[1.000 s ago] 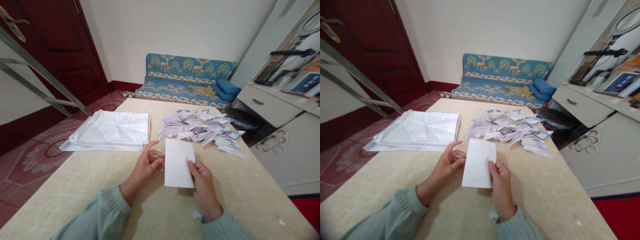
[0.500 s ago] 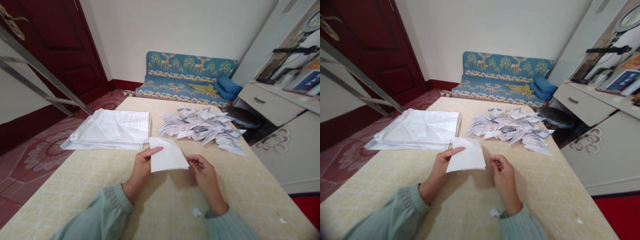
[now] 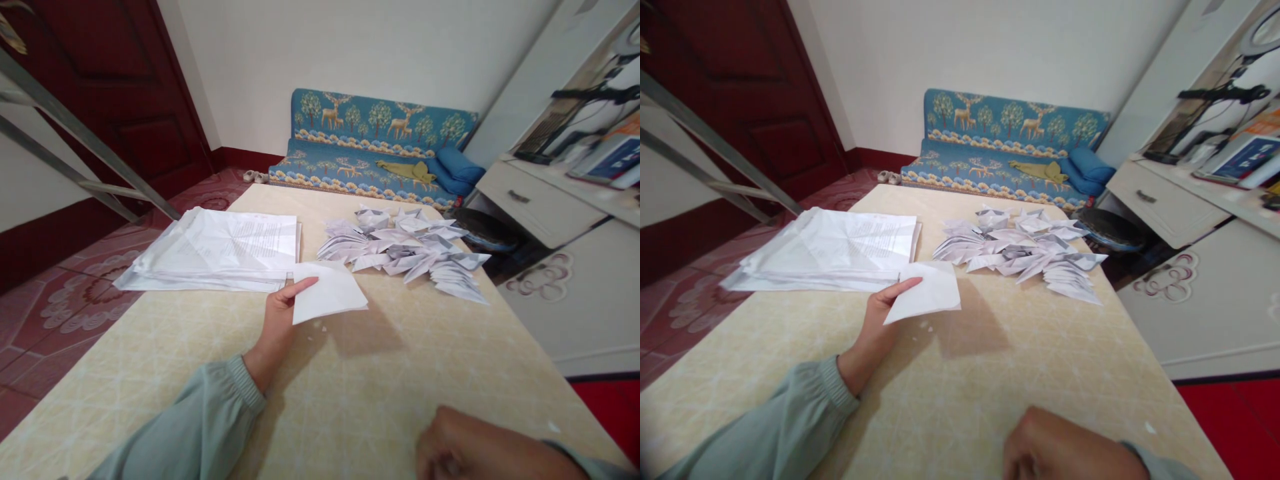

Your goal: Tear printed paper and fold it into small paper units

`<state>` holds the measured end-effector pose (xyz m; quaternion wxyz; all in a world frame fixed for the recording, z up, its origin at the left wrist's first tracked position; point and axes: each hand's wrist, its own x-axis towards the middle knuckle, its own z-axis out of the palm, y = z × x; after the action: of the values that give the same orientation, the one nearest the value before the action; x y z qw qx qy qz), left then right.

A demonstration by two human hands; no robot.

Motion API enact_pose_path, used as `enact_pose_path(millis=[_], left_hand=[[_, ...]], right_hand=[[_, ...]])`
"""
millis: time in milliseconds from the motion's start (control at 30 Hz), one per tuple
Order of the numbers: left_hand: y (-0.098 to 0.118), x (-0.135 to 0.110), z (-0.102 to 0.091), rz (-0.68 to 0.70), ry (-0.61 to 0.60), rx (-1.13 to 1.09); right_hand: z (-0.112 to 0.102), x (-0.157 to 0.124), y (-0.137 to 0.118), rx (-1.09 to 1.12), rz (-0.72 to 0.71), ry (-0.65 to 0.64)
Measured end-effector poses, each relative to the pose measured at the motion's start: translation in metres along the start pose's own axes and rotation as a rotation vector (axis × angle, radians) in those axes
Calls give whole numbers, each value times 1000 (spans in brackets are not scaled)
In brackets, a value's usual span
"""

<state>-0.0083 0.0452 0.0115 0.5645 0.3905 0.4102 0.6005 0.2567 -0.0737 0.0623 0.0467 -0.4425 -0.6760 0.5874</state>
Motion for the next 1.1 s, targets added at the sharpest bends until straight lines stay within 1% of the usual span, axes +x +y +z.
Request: enact_pose_path(millis=[33, 100, 133, 167, 200, 233, 267, 300, 333, 367, 400, 433, 467, 500, 533, 600, 633, 667, 700, 733, 767, 800, 867, 900, 967, 1000, 1067, 1100], left_hand=[[0, 0, 0, 6, 0, 2], [0, 0, -2, 14, -3, 7], [0, -1, -3, 19, -3, 12], [0, -1, -3, 30, -2, 19], [-1, -1, -4, 43, -1, 28], [-1, 0, -5, 56, 2, 38], [-1, 1, -6, 66, 5, 46], [-1, 1, -7, 70, 4, 50], [-2, 3, -8, 69, -2, 48], [-2, 4, -9, 67, -8, 39], [-2, 5, -9, 64, -16, 26], [-2, 5, -10, 62, -26, 15], [-3, 5, -10, 59, -37, 7], [-2, 5, -10, 53, -48, 4], [-2, 4, -9, 43, -64, 3], [-2, 1, -7, 14, -114, -7], [-1, 0, -6, 0, -145, -15], [-1, -2, -4, -9, -175, -22], [-1, -4, -3, -12, -208, -25], [-1, -5, -1, -11, -242, -21], [-2, -6, 0, -9, -280, -11], [-3, -7, 1, -4, -321, 7], [-6, -6, 0, 20, -418, 93], [-8, -6, -1, 56, -468, 178], [-11, -5, -3, 197, -525, 428], [-12, -5, -4, 293, -527, 578], [-11, -7, -5, 483, -495, 845], [-9, -8, -5, 565, -480, 940]], right_hand=[[-8, 13, -2, -44, -14, 151], [-19, 50, -8, -253, -144, 460], [-20, 70, -13, -370, -224, 574], [-16, 88, -18, -481, -251, 688], [-7, 103, -23, -565, -247, 731], [6, 114, -27, -611, -245, 713], [24, 121, -32, -611, -272, 649], [42, 124, -35, -572, -349, 529], [60, 123, -38, -499, -451, 367], [75, 121, -40, -393, -535, 263], [85, 117, -41, -364, -553, 237], [88, 114, -41, -334, -572, 216], [86, 112, -39, -308, -564, 238], [78, 111, -36, -283, -529, 294], [65, 111, -32, -255, -489, 365], [36, 113, -23, -71, -247, 756], [22, 114, -18, -12, -207, 942], [10, 114, -14, -5, -223, 1095], [2, 113, -10, -39, -274, 1212], [-4, 112, -7, -105, -348, 1270], [-7, 111, -5, -193, -427, 1274], [-9, 110, -3, -289, -502, 1233], [-8, 109, 3, -464, -620, 1072], [-8, 110, 6, -540, -653, 985], [-7, 113, 15, -669, -658, 852], [-6, 114, 20, -718, -633, 810], [-4, 117, 29, -777, -565, 758], [-3, 118, 32, -790, -535, 748]])
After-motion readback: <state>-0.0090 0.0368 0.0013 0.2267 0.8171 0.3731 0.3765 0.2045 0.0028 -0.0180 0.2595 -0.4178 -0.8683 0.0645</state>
